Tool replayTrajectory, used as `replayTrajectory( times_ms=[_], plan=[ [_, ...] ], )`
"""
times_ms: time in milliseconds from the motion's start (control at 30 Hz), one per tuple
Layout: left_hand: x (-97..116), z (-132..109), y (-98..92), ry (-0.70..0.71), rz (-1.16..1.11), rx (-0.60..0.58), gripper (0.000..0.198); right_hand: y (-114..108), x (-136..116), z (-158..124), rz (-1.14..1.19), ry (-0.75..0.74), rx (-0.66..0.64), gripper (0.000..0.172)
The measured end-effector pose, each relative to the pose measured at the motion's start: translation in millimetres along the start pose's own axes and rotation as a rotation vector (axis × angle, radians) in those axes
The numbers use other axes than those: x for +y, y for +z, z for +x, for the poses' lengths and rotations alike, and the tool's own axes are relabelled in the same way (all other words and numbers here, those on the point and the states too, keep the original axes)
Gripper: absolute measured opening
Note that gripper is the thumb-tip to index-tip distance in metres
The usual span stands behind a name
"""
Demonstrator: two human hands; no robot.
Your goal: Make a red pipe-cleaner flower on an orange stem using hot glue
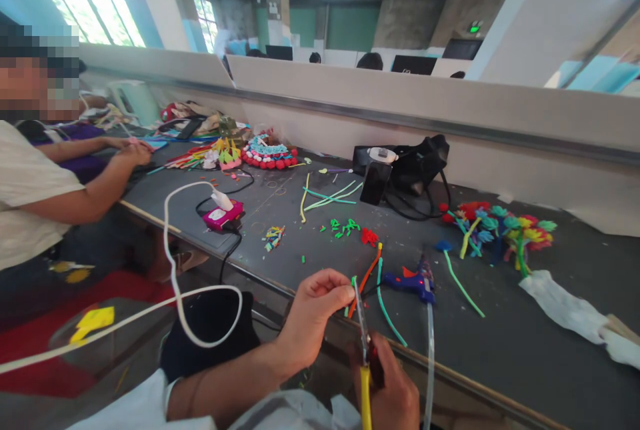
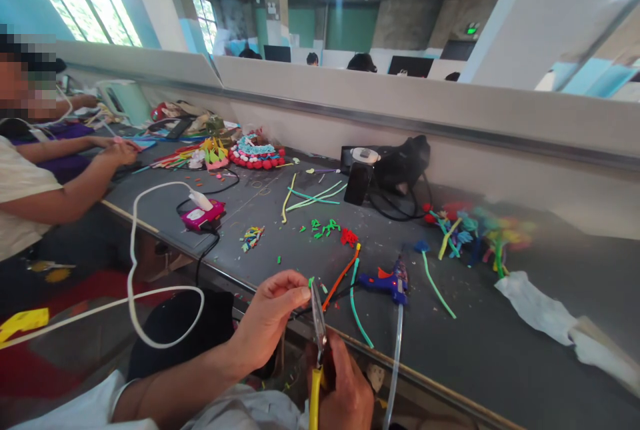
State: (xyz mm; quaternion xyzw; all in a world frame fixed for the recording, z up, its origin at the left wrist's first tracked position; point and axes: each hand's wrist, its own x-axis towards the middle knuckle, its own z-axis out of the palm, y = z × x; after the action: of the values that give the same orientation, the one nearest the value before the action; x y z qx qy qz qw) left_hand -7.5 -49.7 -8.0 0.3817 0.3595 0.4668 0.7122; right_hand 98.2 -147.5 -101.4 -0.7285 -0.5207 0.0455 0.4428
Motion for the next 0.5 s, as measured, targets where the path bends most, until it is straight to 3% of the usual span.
replayTrajectory(
  times_ms=[500],
  plan=[
    [1.3, -0.5, 0.3, 0.012, 0.001, -0.014, 0.009, 1.0, 7.3, -0.8, -0.003, -0.031, 0.010, 0.051]
  ],
)
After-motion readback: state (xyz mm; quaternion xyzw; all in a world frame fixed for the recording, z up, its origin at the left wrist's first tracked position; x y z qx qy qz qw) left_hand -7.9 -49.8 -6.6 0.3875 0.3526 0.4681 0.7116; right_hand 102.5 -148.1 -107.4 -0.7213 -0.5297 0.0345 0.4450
